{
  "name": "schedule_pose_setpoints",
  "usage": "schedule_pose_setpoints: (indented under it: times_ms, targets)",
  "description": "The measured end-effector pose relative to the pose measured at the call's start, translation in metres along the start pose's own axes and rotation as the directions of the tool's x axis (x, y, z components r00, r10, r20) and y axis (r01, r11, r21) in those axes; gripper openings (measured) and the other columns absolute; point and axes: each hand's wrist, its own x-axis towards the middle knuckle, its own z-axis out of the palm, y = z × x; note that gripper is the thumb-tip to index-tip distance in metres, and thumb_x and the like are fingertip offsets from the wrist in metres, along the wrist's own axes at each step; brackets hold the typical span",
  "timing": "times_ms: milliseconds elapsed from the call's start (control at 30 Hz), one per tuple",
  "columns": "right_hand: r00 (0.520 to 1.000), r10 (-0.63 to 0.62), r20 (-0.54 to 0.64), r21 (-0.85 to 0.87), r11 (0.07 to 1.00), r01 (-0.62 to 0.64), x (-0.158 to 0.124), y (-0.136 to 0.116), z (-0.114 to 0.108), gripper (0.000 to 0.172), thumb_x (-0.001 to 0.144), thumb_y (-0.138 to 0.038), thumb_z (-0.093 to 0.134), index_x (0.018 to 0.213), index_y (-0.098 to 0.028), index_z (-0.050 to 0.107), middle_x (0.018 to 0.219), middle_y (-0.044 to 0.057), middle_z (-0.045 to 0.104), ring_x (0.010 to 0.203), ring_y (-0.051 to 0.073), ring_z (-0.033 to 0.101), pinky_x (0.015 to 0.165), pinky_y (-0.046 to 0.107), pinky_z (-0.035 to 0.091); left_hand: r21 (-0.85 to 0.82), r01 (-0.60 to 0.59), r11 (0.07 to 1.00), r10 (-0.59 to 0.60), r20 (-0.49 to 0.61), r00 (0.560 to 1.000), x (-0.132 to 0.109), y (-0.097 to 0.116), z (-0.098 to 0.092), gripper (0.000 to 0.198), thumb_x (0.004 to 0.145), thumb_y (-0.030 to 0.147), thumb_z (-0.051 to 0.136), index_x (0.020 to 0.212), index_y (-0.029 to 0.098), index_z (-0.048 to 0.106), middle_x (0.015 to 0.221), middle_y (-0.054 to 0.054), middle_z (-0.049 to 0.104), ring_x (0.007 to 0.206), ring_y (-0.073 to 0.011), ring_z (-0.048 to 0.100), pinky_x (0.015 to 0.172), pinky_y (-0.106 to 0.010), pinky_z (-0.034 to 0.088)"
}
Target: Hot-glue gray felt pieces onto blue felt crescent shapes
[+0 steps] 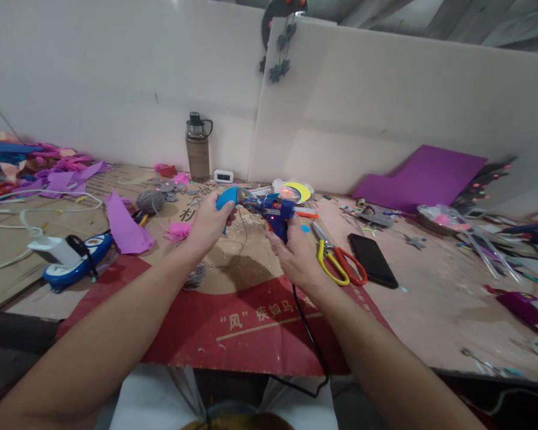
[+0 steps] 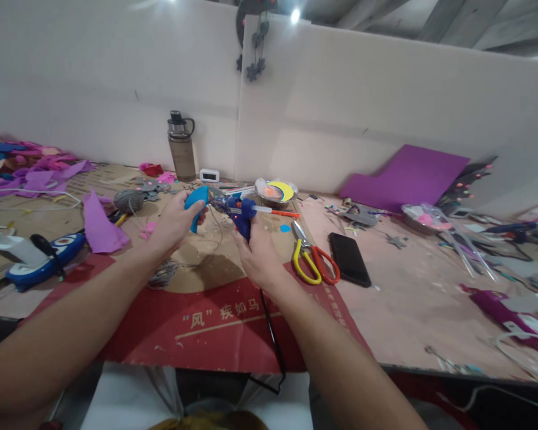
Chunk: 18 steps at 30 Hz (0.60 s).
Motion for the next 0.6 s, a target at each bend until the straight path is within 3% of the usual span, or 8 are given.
schedule_pose_setpoints:
  times_ms: [600]
  targets:
    - [0.995,-0.037,-0.098,-0.04,0.999,0.034,0.003,-0.0019,-0.0042,0.038,0.088,-0.031,0.048,0.125,-0.024,0.045,0.107,0.012,0.06,0.095,0.026,0.057,0.077,0.044,0.051,0.032,0.008,0.999,-0.01,0.046,0.999,-0.0063,0.0048,0.0052,0.011,0.078,0.023,0.059,0.079,0.019,0.049,0.067,0.001,0.059,0.053,-0.0091,0.053,0.048,-0.021,0.04]
